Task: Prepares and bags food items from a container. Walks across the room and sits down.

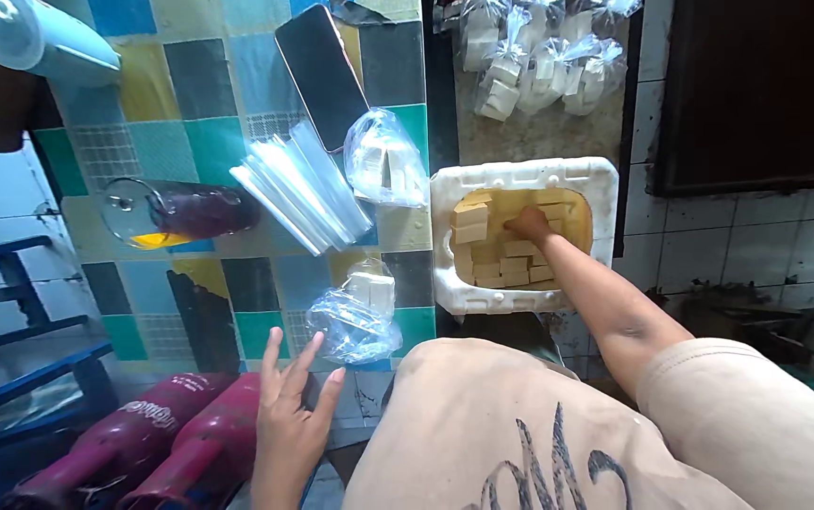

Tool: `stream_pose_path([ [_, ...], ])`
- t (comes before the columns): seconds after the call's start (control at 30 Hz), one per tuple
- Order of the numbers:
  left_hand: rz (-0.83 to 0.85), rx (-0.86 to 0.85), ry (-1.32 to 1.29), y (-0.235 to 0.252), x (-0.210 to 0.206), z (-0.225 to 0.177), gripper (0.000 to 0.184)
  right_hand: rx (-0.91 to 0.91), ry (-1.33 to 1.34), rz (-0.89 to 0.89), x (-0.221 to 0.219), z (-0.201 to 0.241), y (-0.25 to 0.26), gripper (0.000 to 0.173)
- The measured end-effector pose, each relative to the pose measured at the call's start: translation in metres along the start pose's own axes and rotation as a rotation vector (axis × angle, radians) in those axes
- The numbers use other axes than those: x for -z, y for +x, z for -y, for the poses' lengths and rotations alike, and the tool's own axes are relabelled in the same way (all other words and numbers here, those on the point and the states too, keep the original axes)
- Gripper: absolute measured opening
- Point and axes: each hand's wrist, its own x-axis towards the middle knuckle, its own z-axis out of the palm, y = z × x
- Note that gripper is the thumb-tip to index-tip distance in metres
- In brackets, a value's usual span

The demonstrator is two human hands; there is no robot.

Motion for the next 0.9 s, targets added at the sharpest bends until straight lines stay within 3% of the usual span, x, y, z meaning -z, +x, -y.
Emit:
stream_pose_path([
  [0.2,-0.018,0.027,-0.002,0.0,0.004,-0.002,0.057,0.029,0.052,0.175,0.008,-0.011,0.029,0.049],
  [0.47,-0.037,0.017,-0.004,0.008,0.008,-0.001,0.056,-0.041,0.356,0.23,0.027,-0.016,-0.002,0.057],
  [0.53,-0.029,0.018,-0.003,0.009,0.009,-0.002,0.056,0.049,0.287,0.154,0.024,-0.02,0.002,0.053],
  [0.67,-0.036,-0.002,-0.011,0.007,0.01,0.002,0.055,0.163,-0.108,-0.063,0.018,-0.021,0.001,0.038],
  [0.77,-0.05,-0.014,-0.013,0.004,0.011,0.007,0.055,0.266,-0.398,0.037,0.006,-0.028,-0.001,0.03],
  [0.83,-0.093,-0.081,-0.029,0.004,0.012,0.01,0.052,0.347,-0.509,0.14,-0.009,-0.039,0.008,0.035],
  [0.9,-0.161,-0.193,-0.064,0.007,0.013,0.012,0.044,0.311,-0.54,0.187,-0.015,-0.036,0.0,0.041],
])
